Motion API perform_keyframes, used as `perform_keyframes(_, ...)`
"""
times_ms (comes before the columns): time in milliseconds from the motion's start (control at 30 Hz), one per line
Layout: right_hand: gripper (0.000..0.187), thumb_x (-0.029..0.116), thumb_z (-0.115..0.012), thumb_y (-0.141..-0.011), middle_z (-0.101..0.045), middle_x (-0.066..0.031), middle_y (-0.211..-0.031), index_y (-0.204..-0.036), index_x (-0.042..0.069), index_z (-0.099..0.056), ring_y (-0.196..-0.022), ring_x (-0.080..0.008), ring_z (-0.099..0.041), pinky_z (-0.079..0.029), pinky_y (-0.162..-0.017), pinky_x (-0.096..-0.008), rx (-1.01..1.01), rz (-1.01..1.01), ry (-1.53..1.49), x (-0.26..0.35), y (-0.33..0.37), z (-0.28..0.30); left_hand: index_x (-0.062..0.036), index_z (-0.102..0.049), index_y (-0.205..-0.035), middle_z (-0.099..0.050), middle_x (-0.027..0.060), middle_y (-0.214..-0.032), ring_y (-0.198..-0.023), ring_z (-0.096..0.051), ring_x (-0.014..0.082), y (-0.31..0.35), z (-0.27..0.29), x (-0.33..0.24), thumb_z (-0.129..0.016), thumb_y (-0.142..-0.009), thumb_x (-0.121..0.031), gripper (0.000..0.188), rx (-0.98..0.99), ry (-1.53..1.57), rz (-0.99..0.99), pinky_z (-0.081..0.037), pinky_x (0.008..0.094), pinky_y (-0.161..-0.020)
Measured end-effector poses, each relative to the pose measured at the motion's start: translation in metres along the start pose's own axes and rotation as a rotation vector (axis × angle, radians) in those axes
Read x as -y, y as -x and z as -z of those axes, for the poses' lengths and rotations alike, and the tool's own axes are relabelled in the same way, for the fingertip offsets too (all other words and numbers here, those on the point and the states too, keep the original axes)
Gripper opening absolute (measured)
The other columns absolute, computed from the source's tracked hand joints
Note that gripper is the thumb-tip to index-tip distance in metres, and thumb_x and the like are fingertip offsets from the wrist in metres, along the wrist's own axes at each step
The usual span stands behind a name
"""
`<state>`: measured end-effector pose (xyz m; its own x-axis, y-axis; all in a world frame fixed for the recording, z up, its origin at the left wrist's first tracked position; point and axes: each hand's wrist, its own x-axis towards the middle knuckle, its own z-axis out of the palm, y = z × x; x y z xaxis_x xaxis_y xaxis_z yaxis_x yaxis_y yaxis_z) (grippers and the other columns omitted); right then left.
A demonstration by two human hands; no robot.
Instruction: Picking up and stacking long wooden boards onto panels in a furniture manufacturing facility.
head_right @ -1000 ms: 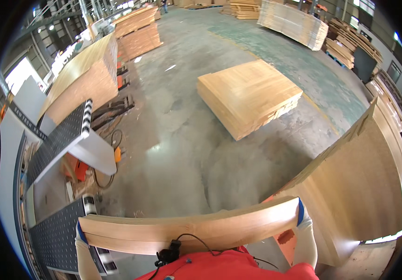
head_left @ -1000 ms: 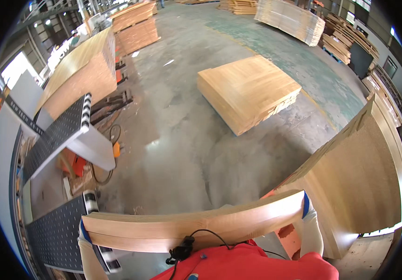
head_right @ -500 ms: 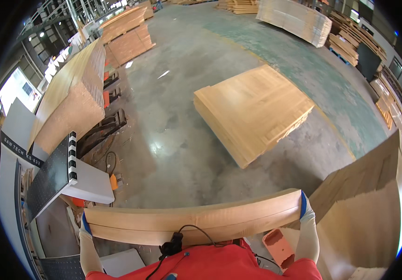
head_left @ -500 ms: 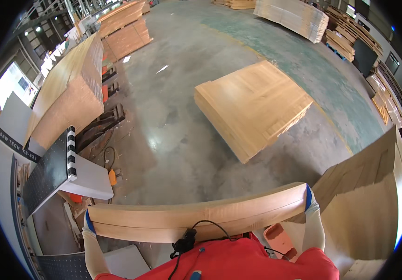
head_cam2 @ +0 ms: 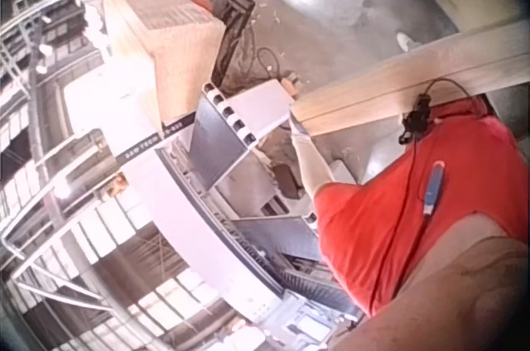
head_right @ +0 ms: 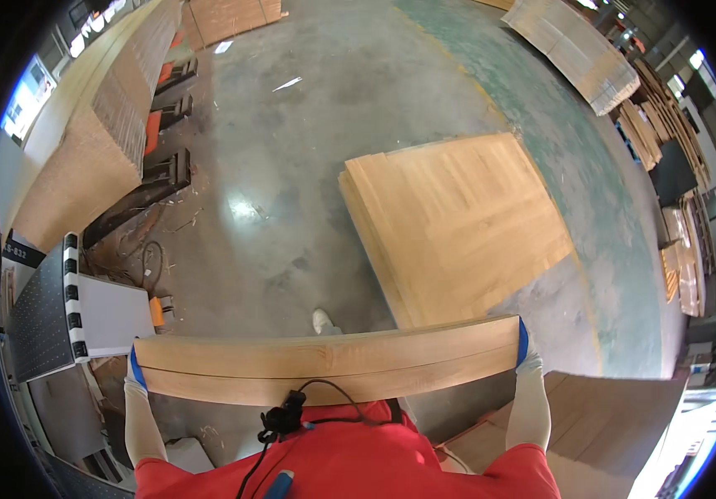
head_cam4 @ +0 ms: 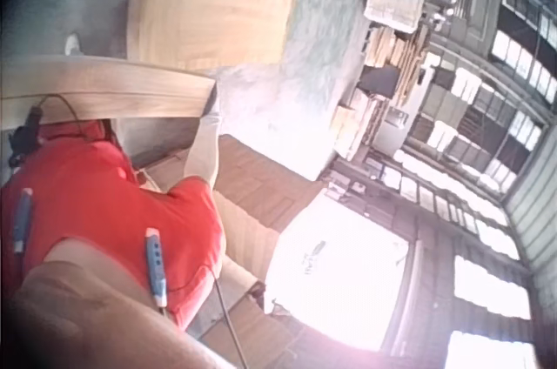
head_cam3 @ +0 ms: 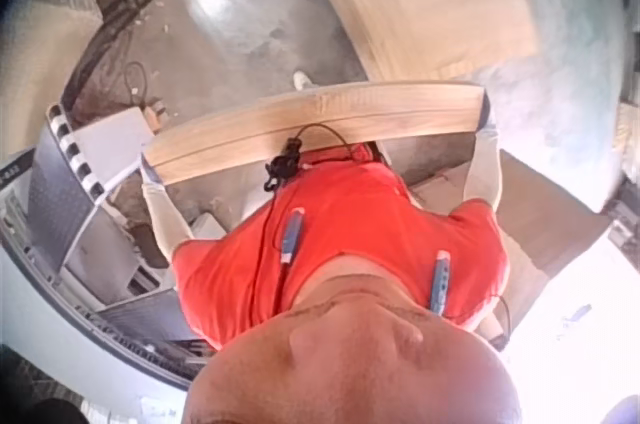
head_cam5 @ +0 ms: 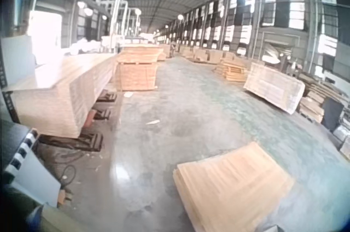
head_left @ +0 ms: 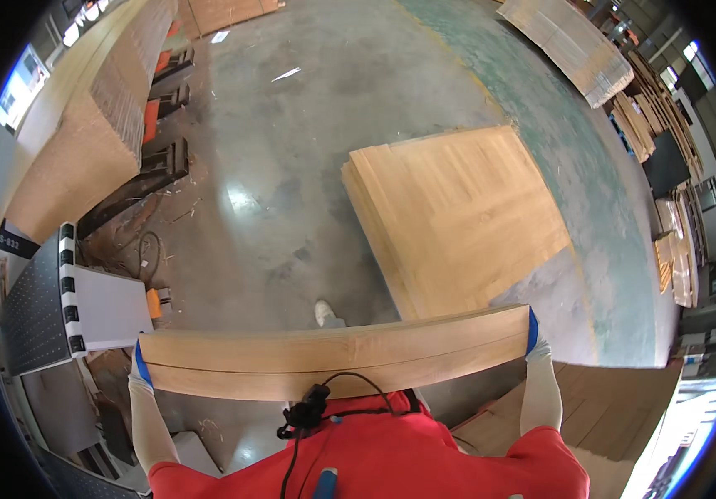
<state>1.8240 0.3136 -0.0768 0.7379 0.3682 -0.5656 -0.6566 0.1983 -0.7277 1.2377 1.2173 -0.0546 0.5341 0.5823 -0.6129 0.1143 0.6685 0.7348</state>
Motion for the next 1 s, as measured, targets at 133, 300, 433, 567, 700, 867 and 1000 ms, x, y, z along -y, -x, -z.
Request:
perform_keyframes(133,0.044,0.036,-0.035,-0.105,-0.065,-0.0109,-0.123,-0.129,0.005,-0.056,-0.111,-0.0231,-0.063,-0.051,-0.098,-0.0399,0.027,0.033,0.096,0.089,-0.095,-0.065,-0.0073,-0.060,-0.126,-0.066,0.0108,-0.122,-0.108,-0.064,0.0279,-0.090,-0.081,-0.041,-0.042,-0.098,-0.055,0.058,0.006,0.013,0.059,-0.050,0.0413,-0.097)
perform_keyframes(300,0.045,0.035,-0.034,-0.106,-0.065,-0.0100,-0.122,-0.129,0.004,-0.055,-0.110,-0.0220,-0.064,-0.052,-0.097,-0.0378,0.109,0.089,0.307,0.194,-0.228,-0.126,-0.0078,-0.060,-0.126,-0.067,0.0100,-0.120,-0.106,-0.065,0.0267,-0.185,-0.143,-0.050,-0.043,-0.098,-0.055,0.057,-0.035,0.006,0.030,-0.052,0.0386,-0.095)
perform_keyframes(433,0.047,0.037,-0.034,-0.106,-0.063,-0.0105,-0.125,-0.134,0.004,-0.053,-0.114,-0.0224,-0.062,-0.051,-0.099,-0.0384,0.061,0.014,0.335,0.258,-0.359,-0.099,-0.0079,-0.058,-0.129,-0.065,0.0097,-0.123,-0.108,-0.065,0.0261,-0.268,-0.251,-0.037,-0.039,-0.099,-0.053,0.057,-0.048,0.009,0.082,-0.051,0.0384,-0.095)
perform_keyframes(567,0.049,0.039,-0.035,-0.105,-0.060,-0.0092,-0.131,-0.137,0.005,-0.050,-0.119,-0.0215,-0.058,-0.049,-0.101,-0.0376,0.113,-0.211,0.130,0.307,-0.484,-0.145,-0.0085,-0.058,-0.127,-0.065,0.0097,-0.124,-0.112,-0.063,0.0263,-0.314,-0.306,-0.045,-0.041,-0.099,-0.052,0.055,-0.153,-0.009,0.052,-0.050,0.0404,-0.097)
perform_keyframes(700,0.047,0.037,-0.037,-0.105,-0.061,-0.0082,-0.131,-0.137,0.006,-0.051,-0.118,-0.0201,-0.059,-0.048,-0.102,-0.0355,0.129,-0.100,0.219,0.367,-0.554,-0.113,-0.0075,-0.058,-0.127,-0.065,0.0080,-0.123,-0.112,-0.062,0.0234,-0.386,-0.384,-0.063,-0.042,-0.100,-0.052,0.055,-0.009,0.109,0.196,-0.049,0.0381,-0.098)
perform_keyframes(867,0.045,0.037,-0.039,-0.105,-0.062,-0.0070,-0.128,-0.136,0.006,-0.052,-0.117,-0.0190,-0.059,-0.048,-0.101,-0.0341,0.055,-0.008,0.212,0.380,-0.580,-0.101,-0.0069,-0.057,-0.130,-0.065,0.0088,-0.124,-0.113,-0.062,0.0241,-0.459,-0.417,-0.101,-0.040,-0.100,-0.054,0.059,-0.099,-0.043,0.059,-0.048,0.0376,-0.099)
perform_keyframes(1000,0.044,0.039,-0.043,-0.104,-0.066,-0.0066,-0.120,-0.129,0.007,-0.057,-0.110,-0.0183,-0.062,-0.050,-0.097,-0.0337,-0.202,-0.011,0.086,0.360,-0.554,-0.080,-0.0067,-0.057,-0.129,-0.065,0.0091,-0.124,-0.113,-0.062,0.0239,-0.526,-0.460,-0.152,-0.039,-0.100,-0.054,0.058,0.000,-0.063,0.133,-0.048,0.0383,-0.100)
